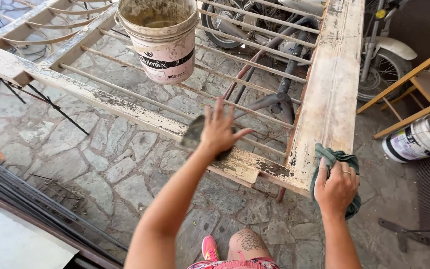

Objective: Sanding the metal frame of a gate using a sanding block and wiping it with a cloth.

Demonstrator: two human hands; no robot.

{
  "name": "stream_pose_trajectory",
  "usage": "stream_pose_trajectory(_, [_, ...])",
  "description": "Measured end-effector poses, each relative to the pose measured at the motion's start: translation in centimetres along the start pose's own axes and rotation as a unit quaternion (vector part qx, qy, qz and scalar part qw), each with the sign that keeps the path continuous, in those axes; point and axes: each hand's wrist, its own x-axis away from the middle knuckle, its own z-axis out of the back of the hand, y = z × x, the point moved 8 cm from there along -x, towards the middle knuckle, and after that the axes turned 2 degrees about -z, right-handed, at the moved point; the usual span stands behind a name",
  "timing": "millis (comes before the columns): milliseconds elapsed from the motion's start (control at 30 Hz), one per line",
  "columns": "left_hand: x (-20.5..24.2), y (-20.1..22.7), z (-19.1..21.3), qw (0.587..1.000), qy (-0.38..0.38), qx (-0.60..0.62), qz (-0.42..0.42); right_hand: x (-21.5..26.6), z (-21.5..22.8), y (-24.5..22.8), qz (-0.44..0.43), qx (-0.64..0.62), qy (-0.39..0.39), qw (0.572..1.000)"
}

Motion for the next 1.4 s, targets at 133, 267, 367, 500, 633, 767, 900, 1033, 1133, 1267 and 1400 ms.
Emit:
stream_pose_trajectory(133, [2.5, 8.0, -2.3, 0.993, -0.036, 0.005, -0.113, -0.6, 1.1, -0.7, 0.003, -0.019, 0.014, 1.000])
stream_pose_trajectory(267, [3.9, 4.3, -0.9, 0.991, -0.014, 0.038, -0.129, -0.6, 0.8, -0.4, -0.004, -0.019, 0.011, 1.000])
stream_pose_trajectory(367, [1.4, 1.1, -0.4, 0.997, 0.035, -0.036, -0.055, -0.5, 0.7, -0.7, -0.006, -0.010, -0.009, 1.000])
stream_pose_trajectory(500, [0.8, 6.1, -2.7, 0.998, -0.002, 0.049, -0.042, -0.5, 1.1, -0.8, -0.020, -0.024, -0.013, 0.999])
stream_pose_trajectory(633, [5.4, 8.6, 1.0, 0.992, 0.012, 0.053, -0.112, -0.7, 0.8, -0.5, -0.025, -0.032, -0.021, 0.999])
stream_pose_trajectory(767, [2.4, 4.0, -0.7, 0.999, -0.035, 0.035, 0.000, -0.9, 1.1, -0.7, -0.024, -0.033, -0.027, 0.999])
stream_pose_trajectory(900, [0.9, 7.8, -1.8, 0.998, -0.025, 0.046, 0.017, -0.4, 1.0, -0.8, -0.020, -0.035, -0.021, 0.999])
stream_pose_trajectory(1033, [4.2, 11.0, -1.0, 0.993, -0.055, 0.075, -0.070, -0.5, 0.6, -0.3, -0.016, -0.033, -0.011, 0.999])
stream_pose_trajectory(1133, [2.8, 6.4, 1.3, 0.999, -0.044, 0.007, -0.019, -0.6, 0.5, -0.5, -0.021, -0.030, -0.030, 0.999])
stream_pose_trajectory(1267, [-0.3, 5.7, -2.9, 0.996, -0.080, -0.007, 0.024, -0.7, 0.7, -0.8, -0.020, -0.021, -0.020, 0.999])
stream_pose_trajectory(1400, [2.8, 9.3, -1.6, 0.995, -0.071, 0.047, -0.044, -0.5, 0.9, -0.5, -0.021, -0.031, -0.010, 0.999])
